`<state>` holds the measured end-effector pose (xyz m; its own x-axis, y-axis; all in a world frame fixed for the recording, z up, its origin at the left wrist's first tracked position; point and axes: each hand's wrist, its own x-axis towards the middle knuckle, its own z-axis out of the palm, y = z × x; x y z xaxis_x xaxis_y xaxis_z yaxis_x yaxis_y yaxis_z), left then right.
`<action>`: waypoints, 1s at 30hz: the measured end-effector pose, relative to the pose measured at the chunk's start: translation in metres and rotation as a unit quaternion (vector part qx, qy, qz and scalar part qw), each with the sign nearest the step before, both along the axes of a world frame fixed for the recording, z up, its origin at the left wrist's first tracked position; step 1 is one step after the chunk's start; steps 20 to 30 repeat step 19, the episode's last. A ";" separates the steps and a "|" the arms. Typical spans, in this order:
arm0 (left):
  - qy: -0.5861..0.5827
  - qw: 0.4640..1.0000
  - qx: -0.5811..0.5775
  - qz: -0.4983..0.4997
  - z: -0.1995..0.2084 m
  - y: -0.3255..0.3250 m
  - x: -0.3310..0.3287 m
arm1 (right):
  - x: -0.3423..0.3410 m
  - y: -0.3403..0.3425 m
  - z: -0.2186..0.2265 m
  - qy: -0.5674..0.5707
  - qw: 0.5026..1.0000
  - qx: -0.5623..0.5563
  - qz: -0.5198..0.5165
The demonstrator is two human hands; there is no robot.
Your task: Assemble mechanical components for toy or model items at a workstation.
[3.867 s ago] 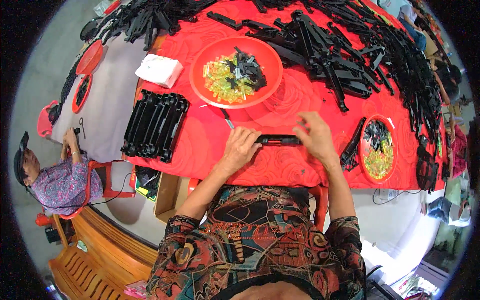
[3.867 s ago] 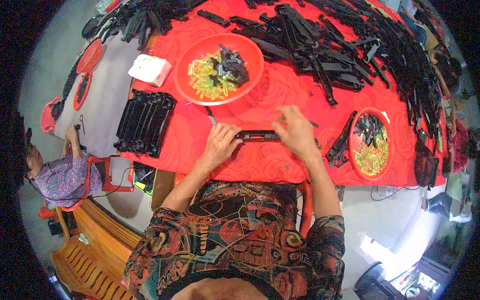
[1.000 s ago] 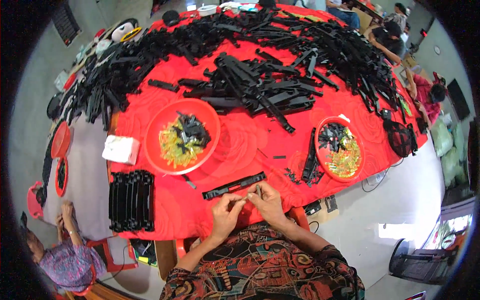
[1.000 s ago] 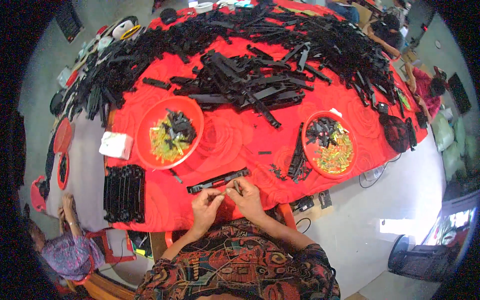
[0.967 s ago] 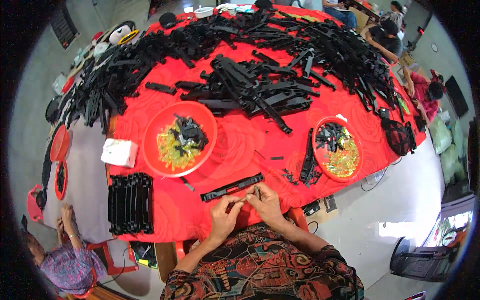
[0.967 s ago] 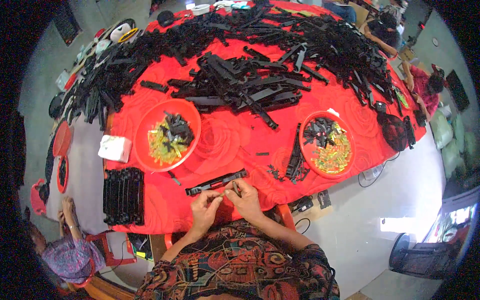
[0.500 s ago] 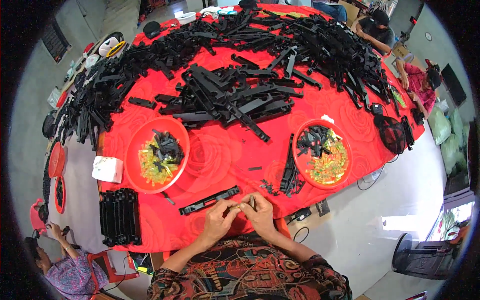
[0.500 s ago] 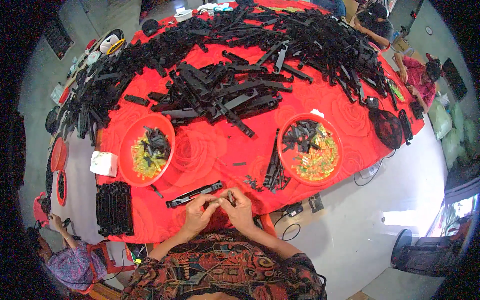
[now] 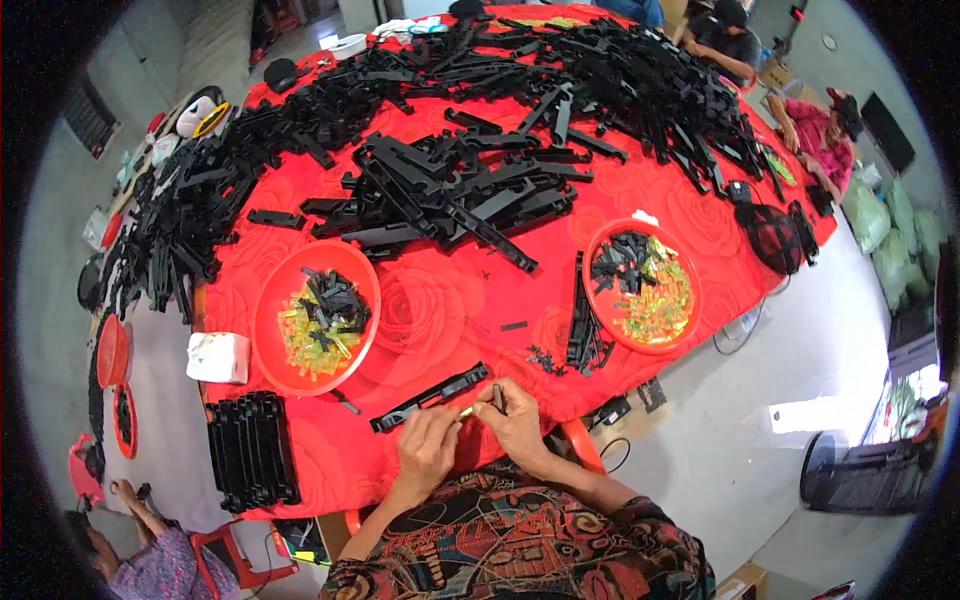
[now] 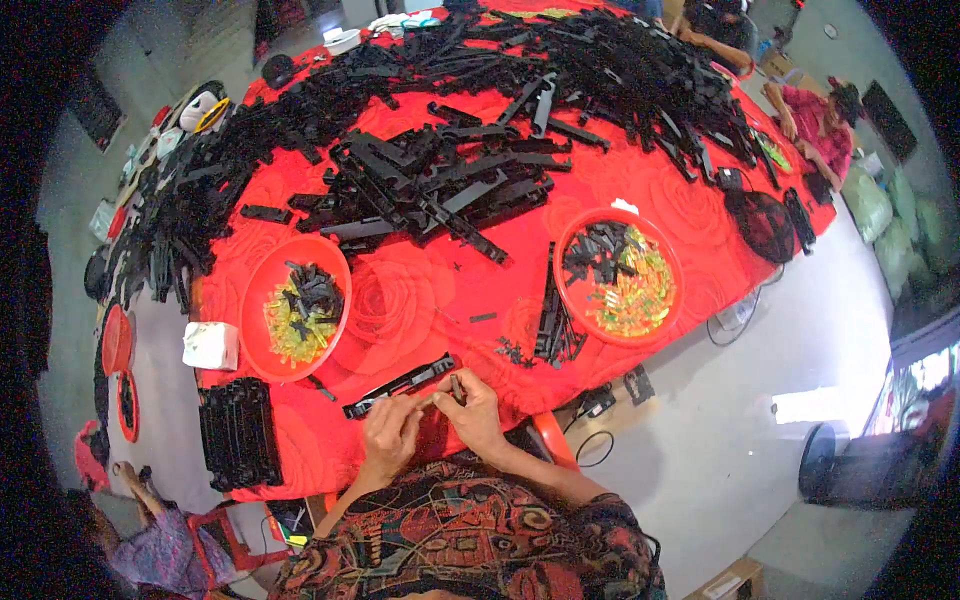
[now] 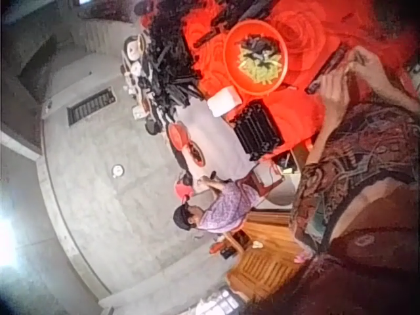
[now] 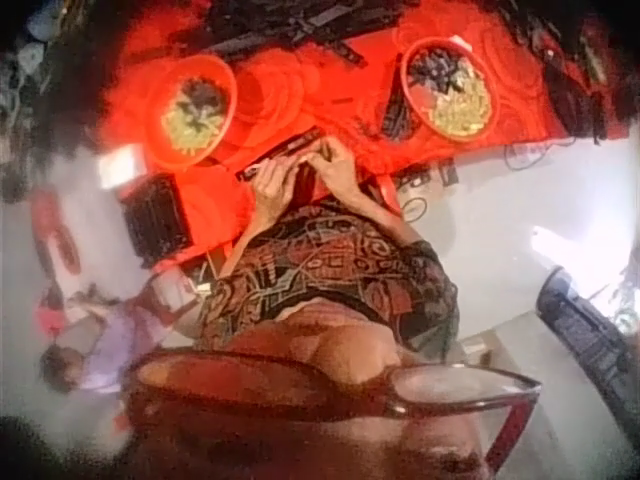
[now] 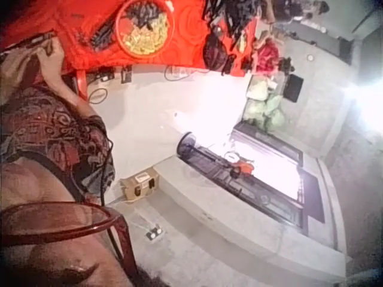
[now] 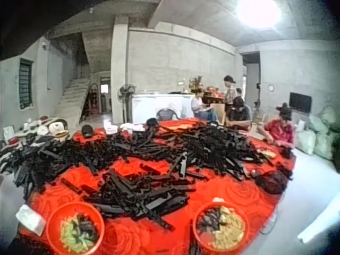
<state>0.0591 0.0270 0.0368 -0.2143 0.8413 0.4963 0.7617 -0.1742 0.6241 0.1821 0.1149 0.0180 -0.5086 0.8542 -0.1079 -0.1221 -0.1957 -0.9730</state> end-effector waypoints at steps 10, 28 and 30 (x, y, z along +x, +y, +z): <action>0.256 0.955 -0.096 0.115 -0.025 -0.008 -0.035 | -0.006 -0.005 0.003 -0.024 0.998 0.046 -0.019; 0.265 0.957 -0.094 0.065 -0.030 -0.013 -0.029 | -0.003 0.007 0.005 -0.048 0.997 0.054 -0.035; 0.265 0.957 -0.094 0.065 -0.030 -0.013 -0.029 | -0.003 0.007 0.005 -0.048 0.997 0.054 -0.035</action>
